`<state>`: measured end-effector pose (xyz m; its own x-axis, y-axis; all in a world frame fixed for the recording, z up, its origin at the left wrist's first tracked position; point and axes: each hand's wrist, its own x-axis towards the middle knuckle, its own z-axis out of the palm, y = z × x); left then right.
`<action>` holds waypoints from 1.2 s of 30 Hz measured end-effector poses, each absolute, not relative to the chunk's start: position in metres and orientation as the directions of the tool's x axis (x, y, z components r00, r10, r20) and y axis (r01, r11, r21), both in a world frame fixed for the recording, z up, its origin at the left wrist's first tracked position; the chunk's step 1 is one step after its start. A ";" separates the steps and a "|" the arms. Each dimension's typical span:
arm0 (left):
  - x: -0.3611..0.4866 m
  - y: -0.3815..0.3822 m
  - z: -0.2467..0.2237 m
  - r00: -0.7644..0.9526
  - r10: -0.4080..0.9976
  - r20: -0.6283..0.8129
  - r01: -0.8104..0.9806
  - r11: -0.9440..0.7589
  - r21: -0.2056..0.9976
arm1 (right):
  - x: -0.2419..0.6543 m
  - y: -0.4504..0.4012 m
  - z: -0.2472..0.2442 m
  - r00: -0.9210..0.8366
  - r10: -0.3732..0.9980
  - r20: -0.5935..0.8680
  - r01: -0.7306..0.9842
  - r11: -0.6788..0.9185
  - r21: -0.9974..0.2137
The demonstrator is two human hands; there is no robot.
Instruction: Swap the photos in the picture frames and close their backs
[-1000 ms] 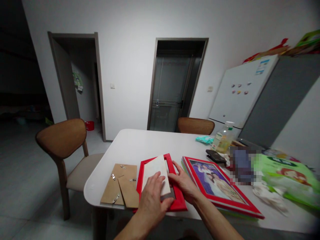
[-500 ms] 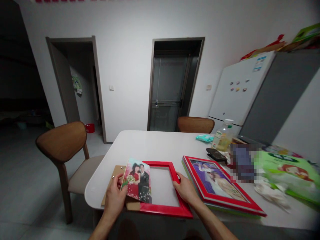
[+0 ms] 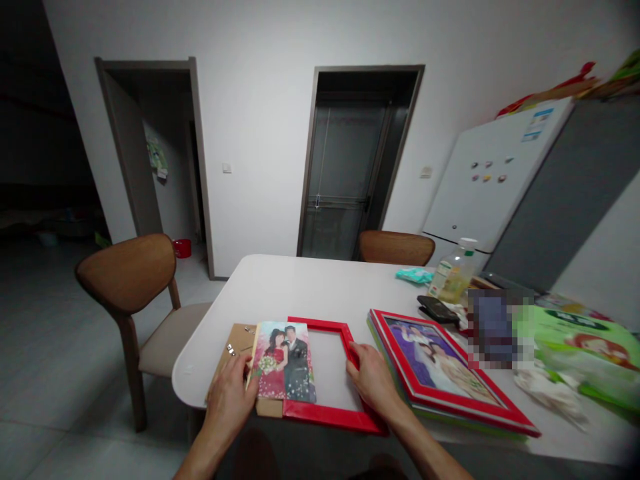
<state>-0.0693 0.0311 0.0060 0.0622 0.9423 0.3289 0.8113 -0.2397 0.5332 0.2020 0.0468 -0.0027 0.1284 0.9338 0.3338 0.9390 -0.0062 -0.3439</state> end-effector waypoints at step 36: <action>0.006 0.024 -0.001 0.242 0.930 0.275 0.427 -0.357 0.831 | 0.203 0.061 0.001 0.339 0.941 -0.003 0.188 -0.070 -0.980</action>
